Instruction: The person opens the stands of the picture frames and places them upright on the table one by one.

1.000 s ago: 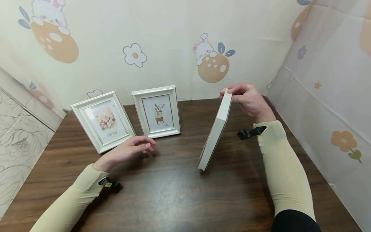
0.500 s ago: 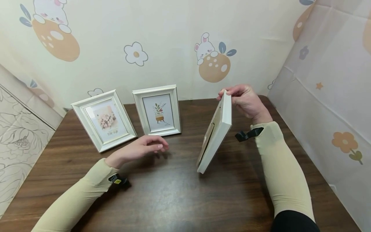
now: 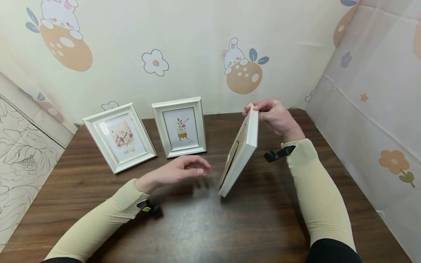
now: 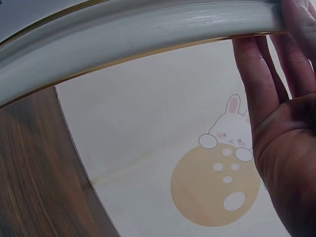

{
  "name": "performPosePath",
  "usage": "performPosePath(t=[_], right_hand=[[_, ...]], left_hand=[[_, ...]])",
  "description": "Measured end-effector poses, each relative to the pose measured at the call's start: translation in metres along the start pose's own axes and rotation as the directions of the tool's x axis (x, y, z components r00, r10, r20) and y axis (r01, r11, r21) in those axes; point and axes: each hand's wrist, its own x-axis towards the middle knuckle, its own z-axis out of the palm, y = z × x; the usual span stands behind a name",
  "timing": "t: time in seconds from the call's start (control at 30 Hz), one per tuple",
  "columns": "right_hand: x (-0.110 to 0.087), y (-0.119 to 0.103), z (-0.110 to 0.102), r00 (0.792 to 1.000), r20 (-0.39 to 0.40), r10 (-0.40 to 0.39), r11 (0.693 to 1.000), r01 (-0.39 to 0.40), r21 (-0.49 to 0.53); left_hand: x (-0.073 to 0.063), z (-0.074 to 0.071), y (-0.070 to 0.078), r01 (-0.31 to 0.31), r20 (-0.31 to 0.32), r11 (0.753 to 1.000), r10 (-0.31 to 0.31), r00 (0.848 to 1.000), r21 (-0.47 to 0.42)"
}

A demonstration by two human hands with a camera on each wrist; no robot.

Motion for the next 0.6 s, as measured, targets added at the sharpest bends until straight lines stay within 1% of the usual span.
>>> performPosePath(t=[0.13, 0.2, 0.43, 0.6], right_hand=[[-0.001, 0.0, 0.001, 1.0, -0.01, 0.007, 1.0, -0.007, 0.002], [-0.001, 0.0, 0.001, 1.0, -0.016, 0.007, 1.0, -0.007, 0.004], [0.0, 0.001, 0.003, 1.0, -0.019, -0.01, 0.999, 0.01, 0.037], [0.0, 0.001, 0.006, 0.997, -0.072, 0.011, 0.998, -0.007, 0.059]], left_hand=[[0.006, 0.01, 0.006, -0.033, 0.006, 0.997, 0.033, 0.999, 0.068], [0.009, 0.014, 0.008, -0.039, 0.012, 0.996, 0.038, 0.999, 0.082], [0.014, 0.025, 0.01, -0.036, 0.036, 0.998, 0.034, 0.999, 0.045], [0.017, 0.029, 0.009, -0.033, 0.044, 0.999, 0.032, 0.999, 0.031]])
